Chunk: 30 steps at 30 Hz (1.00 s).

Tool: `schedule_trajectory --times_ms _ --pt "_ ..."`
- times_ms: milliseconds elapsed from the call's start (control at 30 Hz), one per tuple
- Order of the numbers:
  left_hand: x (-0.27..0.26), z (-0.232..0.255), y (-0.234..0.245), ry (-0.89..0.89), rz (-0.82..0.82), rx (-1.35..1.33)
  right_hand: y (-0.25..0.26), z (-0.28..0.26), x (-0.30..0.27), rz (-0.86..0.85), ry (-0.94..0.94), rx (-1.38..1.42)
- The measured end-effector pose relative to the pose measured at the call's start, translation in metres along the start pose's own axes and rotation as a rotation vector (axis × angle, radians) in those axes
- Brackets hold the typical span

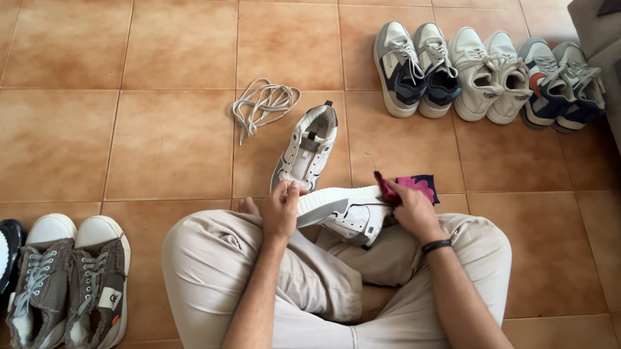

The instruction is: The person sits on the floor and wipes a white sneaker with a pink cloth. They clean the upper, sole, and sides of the shoe while surrounded by other pairs of shoes.

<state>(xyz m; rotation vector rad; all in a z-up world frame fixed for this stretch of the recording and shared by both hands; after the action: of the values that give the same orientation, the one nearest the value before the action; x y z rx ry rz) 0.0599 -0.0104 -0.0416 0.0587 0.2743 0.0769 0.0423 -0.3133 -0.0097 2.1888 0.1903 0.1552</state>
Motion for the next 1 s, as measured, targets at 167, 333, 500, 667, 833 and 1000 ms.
schedule_trajectory --times_ms 167,333,500,667,833,1000 --pt "-0.003 0.01 -0.007 -0.026 -0.414 -0.215 -0.034 0.063 0.01 0.051 -0.011 0.156" --pt "-0.008 0.016 -0.005 0.023 -0.465 0.092 -0.061 0.106 0.021 0.084 -0.184 0.35" --pt "-0.021 0.022 0.0 0.159 -0.376 0.25 -0.068 0.115 0.027 0.154 -0.149 0.504" --pt "-0.03 0.038 0.0 -0.047 -0.393 0.003 -0.051 0.111 0.023 0.286 -0.358 0.993" --pt "-0.031 0.047 -0.005 -0.025 -0.558 -0.17 0.007 0.07 0.015 0.504 -0.229 1.217" --pt "-0.032 0.048 -0.02 -0.094 -0.577 -0.051 0.082 -0.001 0.0 0.639 0.09 0.865"
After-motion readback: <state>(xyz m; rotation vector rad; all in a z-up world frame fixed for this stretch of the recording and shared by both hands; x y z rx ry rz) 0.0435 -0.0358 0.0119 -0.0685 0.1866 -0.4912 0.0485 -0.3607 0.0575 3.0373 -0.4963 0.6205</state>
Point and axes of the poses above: each hand's wrist, its own x-axis towards the middle knuckle, its own y-axis out of the back of the hand, z = x × y, the point moved 4 cm from there along x, towards the middle knuckle, and after that the axes turned 11 degrees about y, right-handed, at the moved point
